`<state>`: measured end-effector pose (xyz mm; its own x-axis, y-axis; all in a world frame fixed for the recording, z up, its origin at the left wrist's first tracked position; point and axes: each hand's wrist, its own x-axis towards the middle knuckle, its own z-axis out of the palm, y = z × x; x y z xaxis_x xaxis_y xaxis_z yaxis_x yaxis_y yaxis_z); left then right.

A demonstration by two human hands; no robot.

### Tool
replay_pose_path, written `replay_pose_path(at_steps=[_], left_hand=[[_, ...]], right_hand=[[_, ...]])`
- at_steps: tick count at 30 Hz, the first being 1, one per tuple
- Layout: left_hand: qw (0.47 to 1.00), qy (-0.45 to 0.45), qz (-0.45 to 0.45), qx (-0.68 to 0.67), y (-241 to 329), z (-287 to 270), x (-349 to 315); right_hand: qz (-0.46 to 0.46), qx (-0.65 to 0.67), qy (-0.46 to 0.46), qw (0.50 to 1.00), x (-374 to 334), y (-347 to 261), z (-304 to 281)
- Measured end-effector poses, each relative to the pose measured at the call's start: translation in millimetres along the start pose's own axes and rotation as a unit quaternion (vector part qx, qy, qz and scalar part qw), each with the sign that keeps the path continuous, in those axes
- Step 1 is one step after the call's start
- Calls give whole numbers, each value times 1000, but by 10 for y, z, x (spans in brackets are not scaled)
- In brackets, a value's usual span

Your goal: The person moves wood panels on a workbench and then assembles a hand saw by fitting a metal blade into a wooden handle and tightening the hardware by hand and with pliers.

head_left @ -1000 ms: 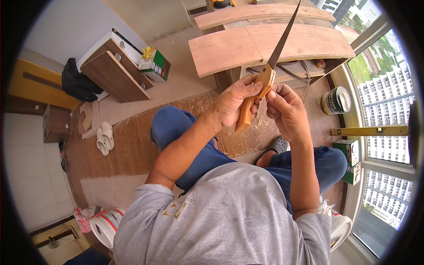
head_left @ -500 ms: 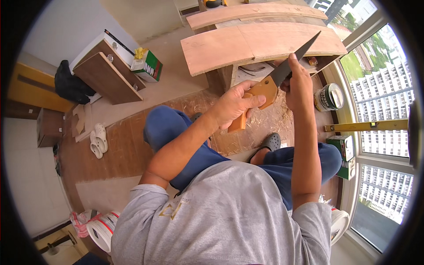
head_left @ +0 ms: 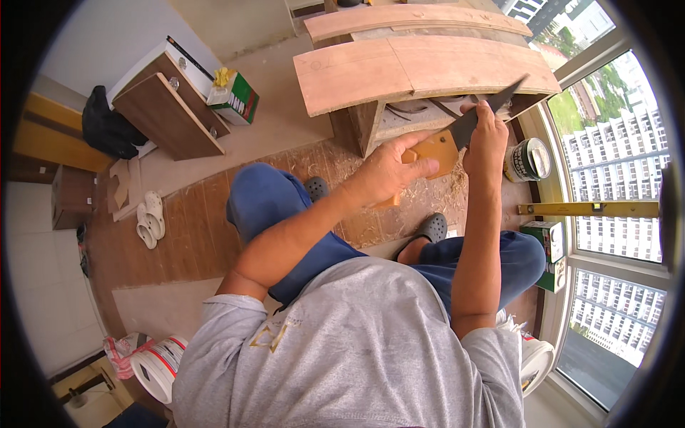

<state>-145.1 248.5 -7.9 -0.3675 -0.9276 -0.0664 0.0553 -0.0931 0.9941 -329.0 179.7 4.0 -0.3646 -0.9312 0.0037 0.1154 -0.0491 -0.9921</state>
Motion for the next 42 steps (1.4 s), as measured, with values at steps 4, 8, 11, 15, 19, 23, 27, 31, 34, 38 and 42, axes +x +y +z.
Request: replay_pose_path(at_steps=[4,8,11,15,19,23,27,31,34,38,42], left_hand=[[999,-39,-32,-15,71,3,-37],[998,-9,-41,-49,94,41,-54],[998,-18,-23,-52,71,52,-44],[997,-33,-22,-67,-38,30,-38],[997,-26,-44,-59,-45,52,-15],[996,-23,-34,-78,-110,86,-26],[994,-19,-59,-91,-87,51,22],[987,-10,-85,-136,-153,-48,83],[976,-18,-71,-205,-48,-102,91],[954,-41,-81,-285,6,-224,88],[934,-72,-77,-341,14,-231,108]], right_hand=[[27,-38,-29,999,-25,-48,-40],[-3,-40,23,999,-133,-95,23],[34,-46,-37,998,-145,-237,-63],[10,-22,-18,1000,-146,-77,13],[10,-25,0,1000,-198,2,-48],[-5,-20,3,1000,-182,59,17],[33,-56,-29,997,-158,90,19],[51,23,-68,996,-324,-120,137],[124,173,-130,968,-423,-179,49],[107,152,-230,955,-543,-49,-108],[66,57,-238,967,-736,-143,-13]])
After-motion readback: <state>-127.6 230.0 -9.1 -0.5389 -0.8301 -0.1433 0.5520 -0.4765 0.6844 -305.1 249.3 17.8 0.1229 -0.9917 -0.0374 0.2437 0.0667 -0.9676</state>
